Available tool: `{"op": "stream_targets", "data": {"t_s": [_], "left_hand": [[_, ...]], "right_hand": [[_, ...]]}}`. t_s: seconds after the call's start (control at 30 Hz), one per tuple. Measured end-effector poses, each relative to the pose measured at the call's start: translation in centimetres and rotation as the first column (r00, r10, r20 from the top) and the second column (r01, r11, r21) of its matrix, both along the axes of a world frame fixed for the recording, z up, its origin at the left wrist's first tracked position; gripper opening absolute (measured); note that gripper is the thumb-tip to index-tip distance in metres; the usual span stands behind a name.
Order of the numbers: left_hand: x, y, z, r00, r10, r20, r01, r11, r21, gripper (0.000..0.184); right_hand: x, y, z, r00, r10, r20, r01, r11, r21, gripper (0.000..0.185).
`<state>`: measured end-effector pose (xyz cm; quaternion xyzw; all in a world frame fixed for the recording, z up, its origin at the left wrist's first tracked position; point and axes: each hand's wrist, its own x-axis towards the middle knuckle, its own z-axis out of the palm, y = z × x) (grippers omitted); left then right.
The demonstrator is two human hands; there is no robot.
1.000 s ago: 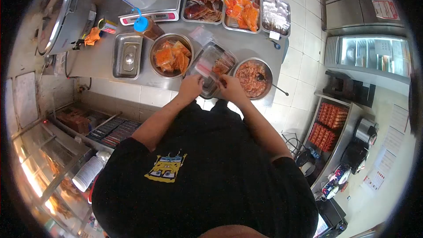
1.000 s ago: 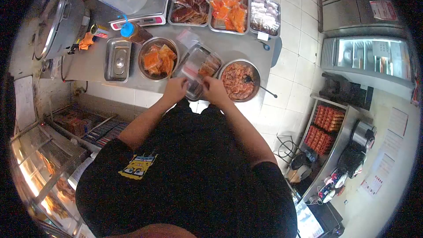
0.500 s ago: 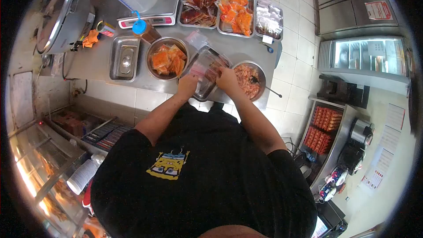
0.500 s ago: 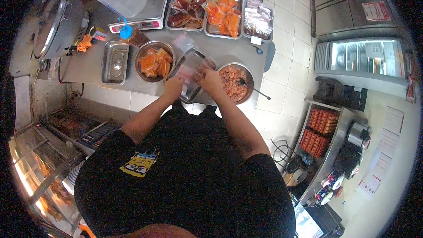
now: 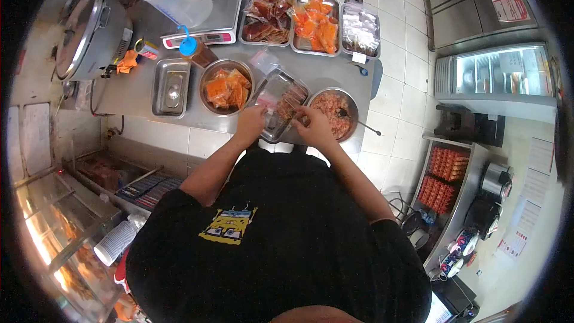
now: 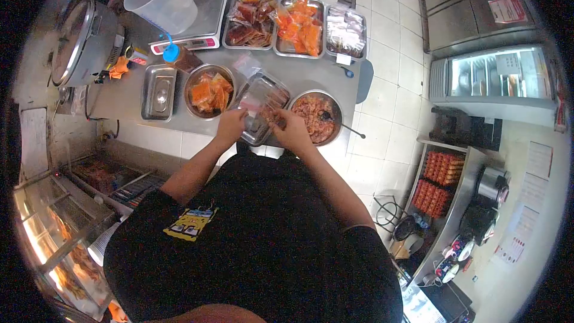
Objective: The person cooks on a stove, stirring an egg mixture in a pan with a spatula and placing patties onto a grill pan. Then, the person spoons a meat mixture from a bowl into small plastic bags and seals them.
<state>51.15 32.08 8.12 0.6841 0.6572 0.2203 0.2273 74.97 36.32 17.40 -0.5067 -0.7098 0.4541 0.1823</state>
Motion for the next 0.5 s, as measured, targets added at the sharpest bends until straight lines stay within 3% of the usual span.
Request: {"op": "stream_targets", "data": {"t_s": [0.07,0.1,0.13,0.17,0.2,0.27,0.33,0.4,0.47,0.5], "left_hand": [[0.1,0.0,2.8,0.967,0.034,0.252,-0.044,0.999,0.032,0.022],[0.2,0.2,4.5,0.969,0.027,0.247,-0.036,0.999,0.032,0.022],[0.4,0.6,6.8,0.871,0.117,0.477,0.018,0.963,-0.269,0.026],[0.6,0.9,8.5,0.725,0.271,0.634,0.144,0.84,-0.523,0.03],[0.8,1.0,9.7,0.73,0.262,0.632,0.149,0.841,-0.521,0.03],[1.2,1.1,11.0,0.503,0.388,0.772,0.272,0.777,-0.567,0.037],[1.1,1.6,10.8,0.467,0.44,0.767,0.285,0.747,-0.601,0.037],[1.5,2.0,10.9,0.428,0.491,0.759,0.297,0.716,-0.632,0.037],[3.1,1.7,13.4,0.237,0.51,0.827,-0.131,0.86,-0.493,0.035],[3.3,1.4,13.3,0.48,0.338,0.809,-0.337,0.923,-0.186,0.036]], "right_hand": [[-0.1,0.1,0.6,0.998,-0.019,-0.068,0.013,0.996,-0.087,0.043],[-0.2,0.1,0.9,0.991,-0.04,-0.13,0.017,0.985,-0.174,0.042],[-0.4,0.1,1.1,0.99,-0.048,-0.135,0.024,0.985,-0.173,0.042],[-0.7,0.2,1.2,0.967,-0.09,-0.239,0.035,0.974,-0.223,0.038],[-0.8,0.4,1.3,0.932,-0.134,-0.338,0.04,0.962,-0.271,0.034],[-0.4,1.1,1.6,0.939,-0.112,-0.324,0.026,0.966,-0.257,0.029],[-0.1,1.3,2.6,0.947,-0.086,-0.309,0.009,0.97,-0.243,0.024],[0.1,1.4,4.4,0.947,-0.195,-0.255,0.134,0.962,-0.236,0.018],[0.7,1.6,4.3,0.934,-0.264,-0.239,0.205,0.947,-0.248,0.016],[0.9,1.7,4.2,0.918,-0.331,-0.219,0.271,0.926,-0.262,0.015]]}}
